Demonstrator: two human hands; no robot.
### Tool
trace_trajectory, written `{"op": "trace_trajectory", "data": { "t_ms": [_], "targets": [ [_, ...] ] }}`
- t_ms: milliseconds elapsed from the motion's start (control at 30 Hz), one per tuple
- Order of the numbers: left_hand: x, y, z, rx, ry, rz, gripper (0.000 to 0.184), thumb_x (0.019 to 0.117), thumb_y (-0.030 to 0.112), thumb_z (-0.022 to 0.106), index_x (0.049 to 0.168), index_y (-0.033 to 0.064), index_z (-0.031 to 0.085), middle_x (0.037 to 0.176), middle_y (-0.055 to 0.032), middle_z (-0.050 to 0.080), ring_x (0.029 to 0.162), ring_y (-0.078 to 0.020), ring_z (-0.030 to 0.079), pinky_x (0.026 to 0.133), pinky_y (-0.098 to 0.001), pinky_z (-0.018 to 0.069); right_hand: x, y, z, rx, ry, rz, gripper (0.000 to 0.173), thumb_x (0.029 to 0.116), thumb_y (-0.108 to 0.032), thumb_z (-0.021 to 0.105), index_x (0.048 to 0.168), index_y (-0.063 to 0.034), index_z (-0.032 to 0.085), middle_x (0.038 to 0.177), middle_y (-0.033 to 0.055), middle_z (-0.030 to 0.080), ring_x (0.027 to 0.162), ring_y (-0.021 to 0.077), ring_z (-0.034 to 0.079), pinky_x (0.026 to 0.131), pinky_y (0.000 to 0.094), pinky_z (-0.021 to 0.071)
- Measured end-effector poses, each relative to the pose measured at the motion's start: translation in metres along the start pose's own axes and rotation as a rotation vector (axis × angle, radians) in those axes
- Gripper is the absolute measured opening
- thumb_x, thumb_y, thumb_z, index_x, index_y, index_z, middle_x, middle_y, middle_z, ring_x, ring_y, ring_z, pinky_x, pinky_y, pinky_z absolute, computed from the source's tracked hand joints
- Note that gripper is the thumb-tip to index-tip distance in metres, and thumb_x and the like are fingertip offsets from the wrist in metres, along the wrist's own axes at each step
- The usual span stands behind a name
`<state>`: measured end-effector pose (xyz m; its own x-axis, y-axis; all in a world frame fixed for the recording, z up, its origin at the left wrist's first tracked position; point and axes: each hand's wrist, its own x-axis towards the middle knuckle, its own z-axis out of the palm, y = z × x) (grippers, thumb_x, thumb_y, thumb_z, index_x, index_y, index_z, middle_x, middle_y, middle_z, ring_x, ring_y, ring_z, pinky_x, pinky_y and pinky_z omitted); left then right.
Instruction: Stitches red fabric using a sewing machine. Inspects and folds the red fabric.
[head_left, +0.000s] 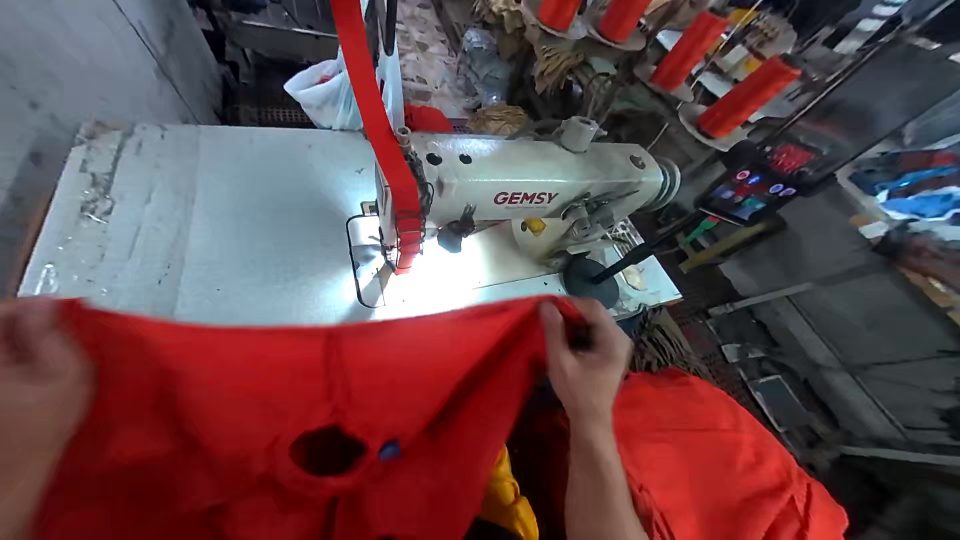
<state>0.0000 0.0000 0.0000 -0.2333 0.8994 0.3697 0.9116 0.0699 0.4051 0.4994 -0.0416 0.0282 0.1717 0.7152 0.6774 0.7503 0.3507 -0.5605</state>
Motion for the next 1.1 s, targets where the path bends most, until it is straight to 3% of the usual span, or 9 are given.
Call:
{"op": "trace_trajectory", "data": {
  "t_ms": [100,200,300,367,433,567,733,933,1100],
  "targets": [
    [0.017,0.016,0.052,0.019,-0.048,0.050,0.044,0.1101,0.028,0.041,0.125,-0.0093,0.059,0.129,-0.0394,0.055,0.124,-0.0610,0.050,0.103,-0.0766,0.0366,-0.004,0.012,0.037,-0.259,-0.245,0.164,0.038,0.0974,-0.025,0.068,0.130,-0.0053,0.069,0.121,0.0173,0.069,0.089,0.0220,0.072,0.074,0.0396,0.0614],
    [0.011,0.074,0.057,-0.084,0.010,0.155,0.034,0.1045,0.021,0.053,0.121,-0.0069,0.063,0.129,-0.0338,0.056,0.123,-0.0559,0.051,0.103,-0.0724,0.0375,-0.028,0.000,0.074,-0.127,-0.400,0.124,0.027,0.0959,-0.026,0.069,0.117,-0.0114,0.077,0.109,0.0087,0.072,0.083,0.0147,0.071,0.071,0.0334,0.0620],
    [-0.030,0.158,0.051,-0.249,-0.298,0.292,0.038,0.1072,0.028,0.051,0.121,0.0002,0.072,0.128,-0.0224,0.068,0.123,-0.0414,0.063,0.106,-0.0586,0.0463,-0.040,-0.001,0.100,-0.221,-0.449,0.185,0.024,0.0932,-0.030,0.070,0.111,-0.0159,0.079,0.098,0.0058,0.071,0.072,0.0201,0.069,0.058,0.0429,0.0576],
    [-0.050,0.176,0.075,-0.173,-0.545,0.418,0.047,0.1097,0.040,0.039,0.142,0.0156,0.062,0.156,-0.0075,0.051,0.148,-0.0292,0.043,0.124,-0.0537,0.0258,-0.032,0.005,0.103,-0.310,-0.443,0.211,0.024,0.0918,-0.031,0.070,0.111,-0.0189,0.078,0.096,0.0050,0.071,0.071,0.0227,0.069,0.056,0.0460,0.0554],
    [-0.061,0.170,0.114,-0.045,-0.452,0.518,0.055,0.1083,0.049,0.029,0.151,0.0257,0.053,0.165,-0.0043,0.038,0.155,-0.0260,0.030,0.125,-0.0603,0.0166,-0.021,0.020,0.100,-0.360,-0.440,0.215,0.026,0.0910,-0.033,0.069,0.112,-0.0204,0.078,0.097,0.0044,0.072,0.075,0.0234,0.071,0.058,0.0470,0.0562],
    [-0.044,0.186,0.131,-0.048,-0.540,0.447,0.069,0.1060,0.058,0.031,0.158,0.0134,0.042,0.168,-0.0137,0.029,0.157,-0.0302,0.021,0.128,-0.0536,0.0133,0.005,0.067,0.088,-0.413,-0.443,0.175,0.031,0.0961,-0.039,0.063,0.114,-0.0174,0.077,0.105,0.0069,0.074,0.086,0.0260,0.073,0.069,0.0503,0.0588],
    [-0.038,0.188,0.137,-0.092,-0.449,0.539,0.053,0.1113,0.033,0.028,0.151,0.0052,0.050,0.161,-0.0078,0.044,0.151,-0.0213,0.038,0.125,-0.0479,0.0260,0.026,0.104,0.079,-0.423,-0.464,0.156,0.031,0.0987,-0.038,0.060,0.114,-0.0166,0.077,0.111,0.0069,0.075,0.096,0.0265,0.073,0.078,0.0523,0.0592],
    [-0.042,0.185,0.139,-0.035,-0.455,0.487,0.059,0.1099,0.044,0.024,0.154,0.0142,0.049,0.164,-0.0028,0.039,0.153,-0.0191,0.033,0.127,-0.0512,0.0191,0.044,0.037,0.090,-0.611,-0.709,0.462,0.038,0.1009,-0.029,0.055,0.135,-0.0177,0.067,0.133,0.0158,0.065,0.110,0.0352,0.069,0.088,0.0572,0.0553],
    [-0.038,0.178,0.143,-0.159,-0.418,0.506,0.052,0.1093,0.032,0.033,0.147,0.0050,0.055,0.161,-0.0064,0.044,0.151,-0.0223,0.038,0.126,-0.0529,0.0224,0.007,-0.037,0.125,-0.211,-0.736,0.215,0.028,0.0975,-0.023,0.059,0.119,-0.0137,0.074,0.108,0.0074,0.074,0.093,0.0237,0.073,0.078,0.0481,0.0593]
  ]
}}
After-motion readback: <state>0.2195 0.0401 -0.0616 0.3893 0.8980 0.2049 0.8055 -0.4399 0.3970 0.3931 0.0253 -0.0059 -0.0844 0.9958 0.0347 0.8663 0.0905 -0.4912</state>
